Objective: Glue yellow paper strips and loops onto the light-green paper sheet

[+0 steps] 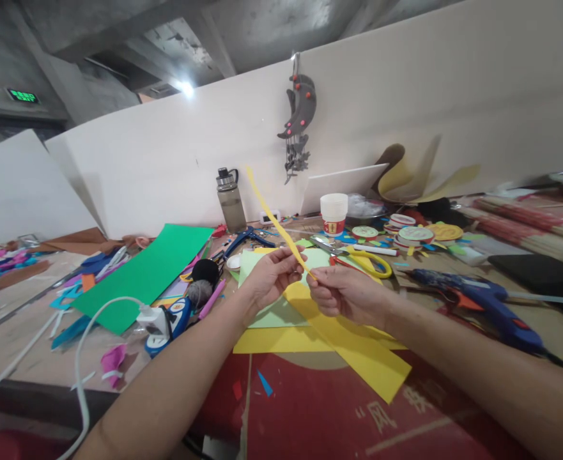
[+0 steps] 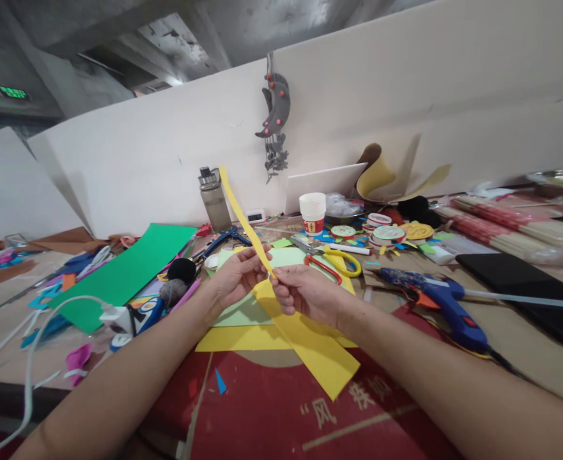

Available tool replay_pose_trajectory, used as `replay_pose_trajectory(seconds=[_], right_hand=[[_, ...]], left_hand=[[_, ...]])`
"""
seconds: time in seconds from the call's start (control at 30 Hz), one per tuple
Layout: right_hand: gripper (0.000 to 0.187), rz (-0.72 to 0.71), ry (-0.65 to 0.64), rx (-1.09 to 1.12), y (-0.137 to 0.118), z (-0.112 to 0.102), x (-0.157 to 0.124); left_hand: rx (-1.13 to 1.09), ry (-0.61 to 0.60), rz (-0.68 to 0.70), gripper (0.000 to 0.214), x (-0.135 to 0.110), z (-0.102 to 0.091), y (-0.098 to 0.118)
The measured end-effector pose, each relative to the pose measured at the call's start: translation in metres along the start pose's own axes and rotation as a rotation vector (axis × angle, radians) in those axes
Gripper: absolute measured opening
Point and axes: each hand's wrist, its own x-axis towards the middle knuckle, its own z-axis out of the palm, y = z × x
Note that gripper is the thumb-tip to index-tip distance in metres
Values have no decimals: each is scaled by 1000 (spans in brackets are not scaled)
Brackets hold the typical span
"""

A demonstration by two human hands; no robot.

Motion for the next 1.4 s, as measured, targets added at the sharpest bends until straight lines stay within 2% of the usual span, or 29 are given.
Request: replay_pose_trajectory(seconds=[0.1,0.27,0.37,0.5,0.7,0.8,1.0,1.13,1.27,1.33,1.4], right_hand=[[24,-32,59,-119,3,1,0],[28,-264,335,-370,4,-7,5],[33,-363,384,-451,1,-9,6],[20,-379,446,-694,-3,-6,5],[16,-407,482,-899,-5,-5,1],[17,-416,487,-946,-6,-4,-1],[17,-397,478,-928,-6,-5,-1],[18,-377,459,-903,-3,-7,2],[19,-292,410,-861,-2,-9,5],[23,-258,385,-959,-5,-11,4],[24,-282,422,-1209,-10,-15,2]], left_hand=[[32,43,47,25,1,-2,0],[153,102,97,29,2,0,1],[209,105,106,30,1,1,0],[245,79,110,31,-1,2,-1],[249,17,45,33,-2,3,-1],[296,38,53,30,-1,2,-1],[357,96,140,24,-1,2,-4],[293,76,61,31,-2,4,-3],[285,76,34,38,0,2,-3],[296,88,44,38,1,0,-5],[297,114,56,42,2,-2,-6]])
